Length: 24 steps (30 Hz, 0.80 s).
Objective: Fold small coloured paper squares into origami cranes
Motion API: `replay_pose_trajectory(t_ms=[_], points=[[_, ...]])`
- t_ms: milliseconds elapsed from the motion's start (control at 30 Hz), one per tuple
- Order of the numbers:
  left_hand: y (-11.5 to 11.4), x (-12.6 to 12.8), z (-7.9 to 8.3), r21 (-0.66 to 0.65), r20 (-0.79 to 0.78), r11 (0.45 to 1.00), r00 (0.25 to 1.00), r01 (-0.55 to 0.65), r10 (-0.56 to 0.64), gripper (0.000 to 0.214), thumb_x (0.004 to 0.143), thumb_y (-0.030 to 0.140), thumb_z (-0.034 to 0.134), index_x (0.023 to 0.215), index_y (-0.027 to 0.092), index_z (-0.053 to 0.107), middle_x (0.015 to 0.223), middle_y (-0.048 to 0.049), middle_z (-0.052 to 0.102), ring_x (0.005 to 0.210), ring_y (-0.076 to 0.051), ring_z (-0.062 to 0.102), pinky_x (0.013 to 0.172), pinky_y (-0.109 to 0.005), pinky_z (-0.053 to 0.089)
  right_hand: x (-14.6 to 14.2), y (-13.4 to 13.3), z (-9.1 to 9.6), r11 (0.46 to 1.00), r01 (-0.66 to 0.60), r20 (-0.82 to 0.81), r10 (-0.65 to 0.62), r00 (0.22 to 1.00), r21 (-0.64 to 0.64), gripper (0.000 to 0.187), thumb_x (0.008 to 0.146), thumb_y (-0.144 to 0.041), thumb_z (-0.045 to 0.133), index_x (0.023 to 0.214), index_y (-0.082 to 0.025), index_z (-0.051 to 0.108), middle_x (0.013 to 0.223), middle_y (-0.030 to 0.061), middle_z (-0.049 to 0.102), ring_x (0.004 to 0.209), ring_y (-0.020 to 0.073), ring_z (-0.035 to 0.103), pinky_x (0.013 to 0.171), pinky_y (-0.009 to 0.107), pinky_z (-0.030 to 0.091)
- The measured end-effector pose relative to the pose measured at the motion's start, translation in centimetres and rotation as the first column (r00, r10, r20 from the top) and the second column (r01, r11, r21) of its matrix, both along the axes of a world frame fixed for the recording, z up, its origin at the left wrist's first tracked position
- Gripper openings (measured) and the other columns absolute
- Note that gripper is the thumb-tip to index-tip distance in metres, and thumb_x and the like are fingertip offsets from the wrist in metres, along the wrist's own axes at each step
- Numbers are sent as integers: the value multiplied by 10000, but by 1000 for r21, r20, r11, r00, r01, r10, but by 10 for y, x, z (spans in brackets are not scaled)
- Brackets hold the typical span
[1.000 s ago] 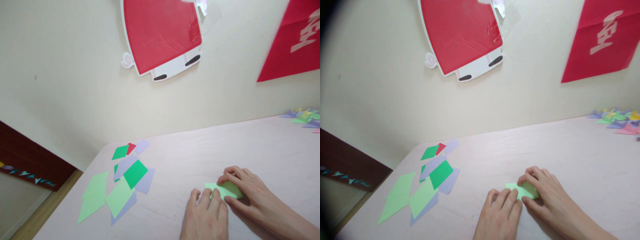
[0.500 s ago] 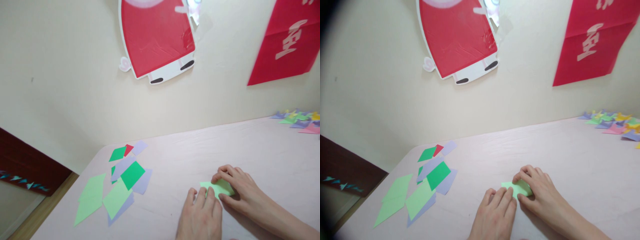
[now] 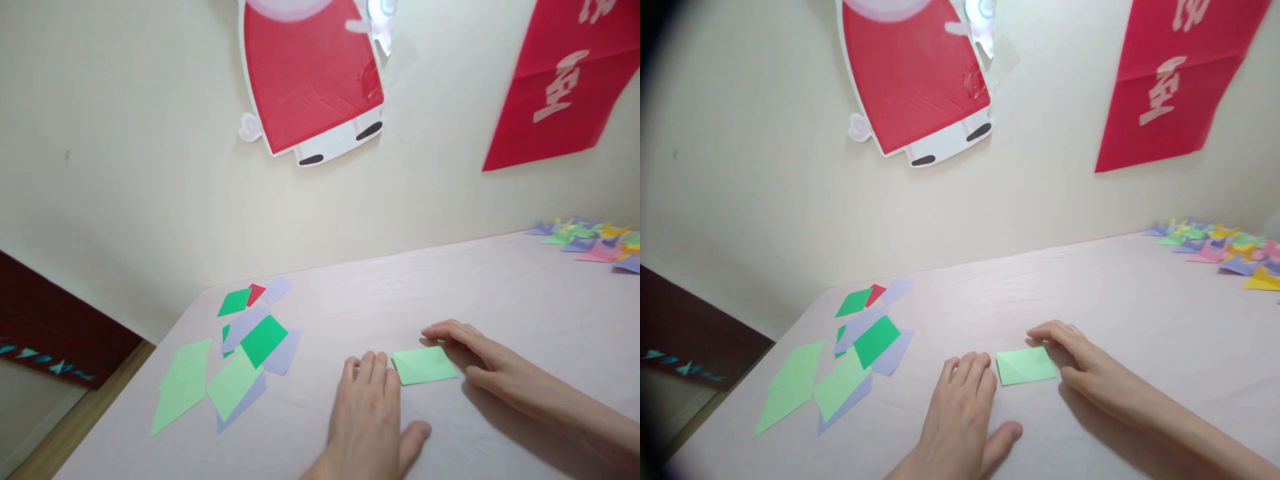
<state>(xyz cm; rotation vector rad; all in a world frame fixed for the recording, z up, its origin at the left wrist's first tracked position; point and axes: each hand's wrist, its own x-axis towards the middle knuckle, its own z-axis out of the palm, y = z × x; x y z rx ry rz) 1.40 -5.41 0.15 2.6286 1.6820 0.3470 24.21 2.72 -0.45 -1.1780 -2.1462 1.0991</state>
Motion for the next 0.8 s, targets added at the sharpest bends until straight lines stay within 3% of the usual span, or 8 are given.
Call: replay_pose_trajectory(t_ms=[100,233,433,600,800], points=[[2,3,3,-70,62,995,995,-70,74,533,833,441,665,1221,92,559,1329,-169,545,1197,-334,493,1024,-521,402,0,-2,0,999,25,-7,-25,1000,27,581,602,-123,444,1151,-243,592,1264,76,564,1260,296,447,1119,501,307],[12,11,13,-81,113,995,991,-61,70,597,820,287,704,1338,133,450,1343,-124,517,1206,-289,466,1027,-462,400,-3,-4,-3,994,18,25,-20,999,107,487,624,-116,453,1073,-236,599,1230,78,558,1247,288,444,1104,483,320],[29,28,29,-123,6,992,1000,-29,30,394,873,258,631,1240,181,511,1145,-68,592,1041,-249,528,921,-433,438,-6,-8,4,992,20,39,-25,999,128,290,701,-133,470,958,-227,565,1194,77,550,1191,264,462,1048,451,363],[28,32,27,-61,0,998,1000,2,-2,273,875,166,562,1145,205,543,1074,-38,579,985,-223,521,856,-388,437,-4,-11,17,999,-26,7,25,1000,32,110,814,-265,508,872,-230,595,1169,75,571,1178,268,467,1021,445,392],[25,29,22,48,27,995,996,84,-85,132,936,145,487,966,210,598,989,-20,597,932,-190,518,892,-369,386,-1,-13,19,993,-111,-17,112,994,32,372,941,-491,414,933,-243,691,1170,89,577,1179,281,462,1055,463,349]])
